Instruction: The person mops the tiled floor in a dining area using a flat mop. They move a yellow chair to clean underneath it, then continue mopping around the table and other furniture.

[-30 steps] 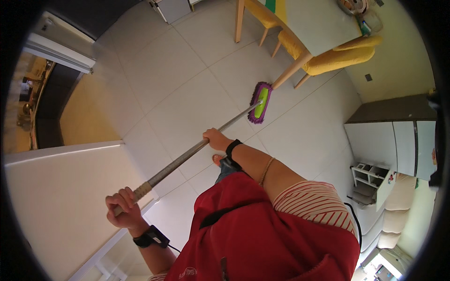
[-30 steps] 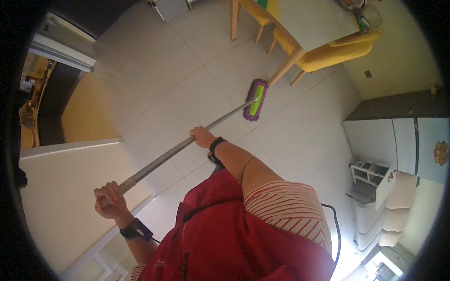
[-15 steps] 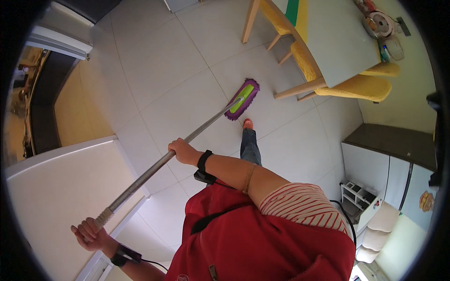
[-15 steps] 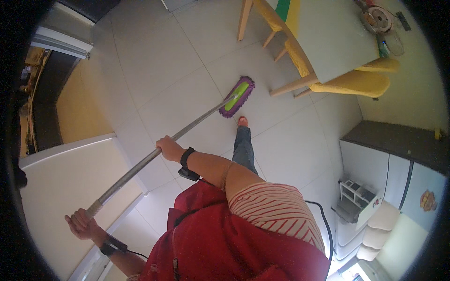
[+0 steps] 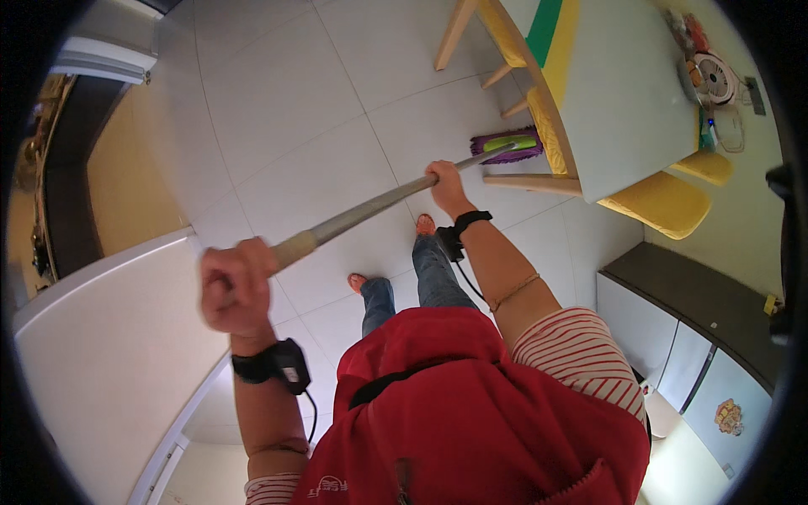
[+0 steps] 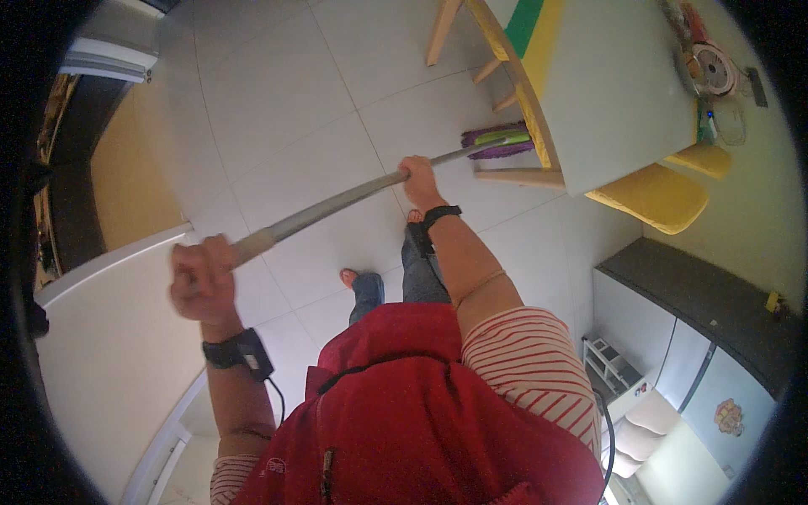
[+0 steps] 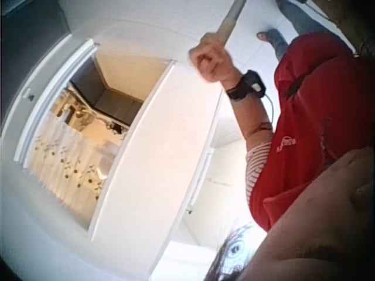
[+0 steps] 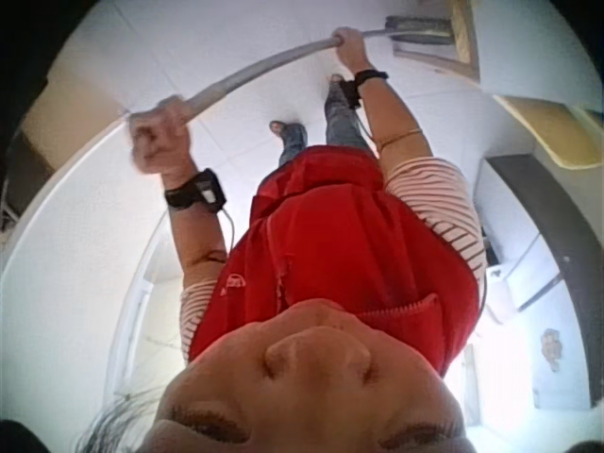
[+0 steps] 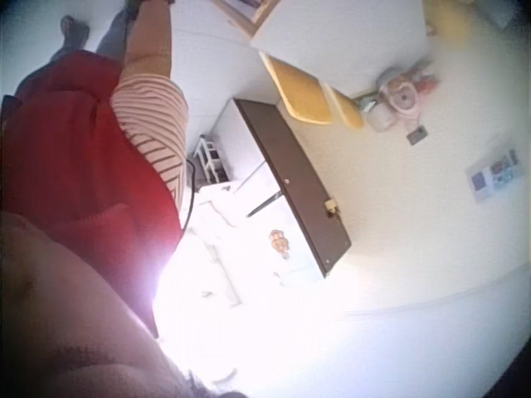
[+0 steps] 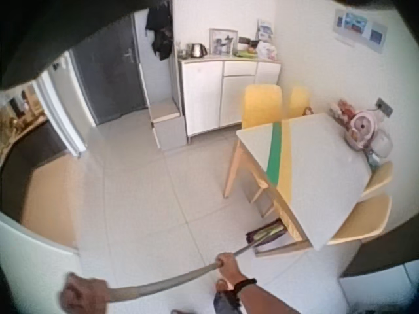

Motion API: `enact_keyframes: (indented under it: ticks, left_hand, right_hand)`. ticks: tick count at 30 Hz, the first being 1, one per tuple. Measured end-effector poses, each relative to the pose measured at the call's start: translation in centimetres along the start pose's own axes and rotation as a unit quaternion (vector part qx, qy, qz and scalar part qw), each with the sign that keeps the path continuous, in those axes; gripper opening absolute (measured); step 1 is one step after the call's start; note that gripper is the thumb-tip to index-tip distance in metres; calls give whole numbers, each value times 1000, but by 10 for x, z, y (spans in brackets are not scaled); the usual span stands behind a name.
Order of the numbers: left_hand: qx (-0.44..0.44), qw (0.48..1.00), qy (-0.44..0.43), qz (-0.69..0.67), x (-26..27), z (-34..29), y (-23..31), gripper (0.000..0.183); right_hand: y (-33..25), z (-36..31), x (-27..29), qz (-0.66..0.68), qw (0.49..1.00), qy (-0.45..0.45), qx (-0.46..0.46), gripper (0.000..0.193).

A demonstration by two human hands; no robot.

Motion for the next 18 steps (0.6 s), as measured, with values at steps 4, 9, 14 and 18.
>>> enact_keyframes:
  ticks: [4, 9, 14, 18]
  left_hand:
    - [65, 997, -12, 29, 38, -60, -32, 23]
    - [-28, 965, 197, 170, 171, -178, 98, 23]
    - [-224, 894, 364, 135, 213, -263, 288, 18]
    - [-186, 901, 368, 138, 199, -221, 311, 18]
  right_hand:
    - [9, -35, -46, -61, 986, -155, 22, 14]
    - [-126, -65, -193, 25, 953, -285, 102, 7]
    - [-322, -49, -289, 248, 893, -345, 146, 9]
    - [-334, -11, -270, 300, 901, -298, 95, 13]
Point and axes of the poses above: each hand's wrist, its own z-axis towards the middle knuckle, its own x-axis out of the back of the hand, y = z × x, the point moved 9 cm from there along z, towards the middle knuckle, and after that the axes turned 11 degrees about x, right-handed, at the moved point
